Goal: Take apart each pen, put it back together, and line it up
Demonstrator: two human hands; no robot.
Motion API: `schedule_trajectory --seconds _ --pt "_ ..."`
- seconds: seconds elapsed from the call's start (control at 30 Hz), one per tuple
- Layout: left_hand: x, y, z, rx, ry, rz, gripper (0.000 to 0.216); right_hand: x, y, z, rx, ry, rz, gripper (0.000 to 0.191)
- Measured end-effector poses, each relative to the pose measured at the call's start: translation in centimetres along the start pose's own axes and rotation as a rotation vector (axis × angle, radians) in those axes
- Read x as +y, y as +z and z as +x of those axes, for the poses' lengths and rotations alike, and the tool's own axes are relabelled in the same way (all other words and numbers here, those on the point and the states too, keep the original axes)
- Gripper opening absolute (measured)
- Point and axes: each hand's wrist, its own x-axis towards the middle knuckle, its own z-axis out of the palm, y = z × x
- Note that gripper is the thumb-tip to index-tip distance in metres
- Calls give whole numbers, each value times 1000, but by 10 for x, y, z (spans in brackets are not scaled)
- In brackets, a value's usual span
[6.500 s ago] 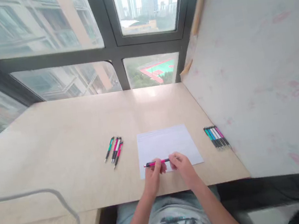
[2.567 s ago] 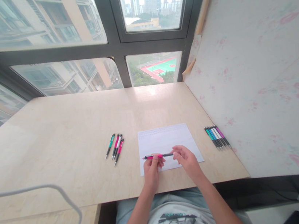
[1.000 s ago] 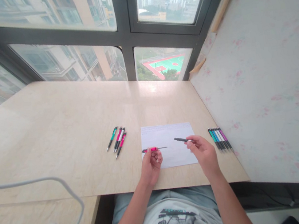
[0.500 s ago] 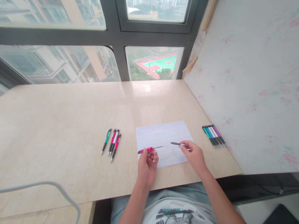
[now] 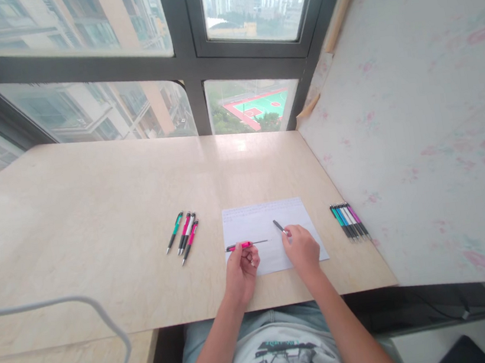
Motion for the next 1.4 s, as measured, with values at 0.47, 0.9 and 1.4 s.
schedule_trajectory --seconds 0.47,0.9,1.4 --pt "-2 -4 2 -21 8 38 24 -9 -2 10 -149 64 -185 19" --pt "-1 -3 2 -20 5 60 25 -7 -3 10 -183 54 -195 19" --pt "-2 -4 3 -22 -5 45 25 -19 0 10 -218 20 -205 18"
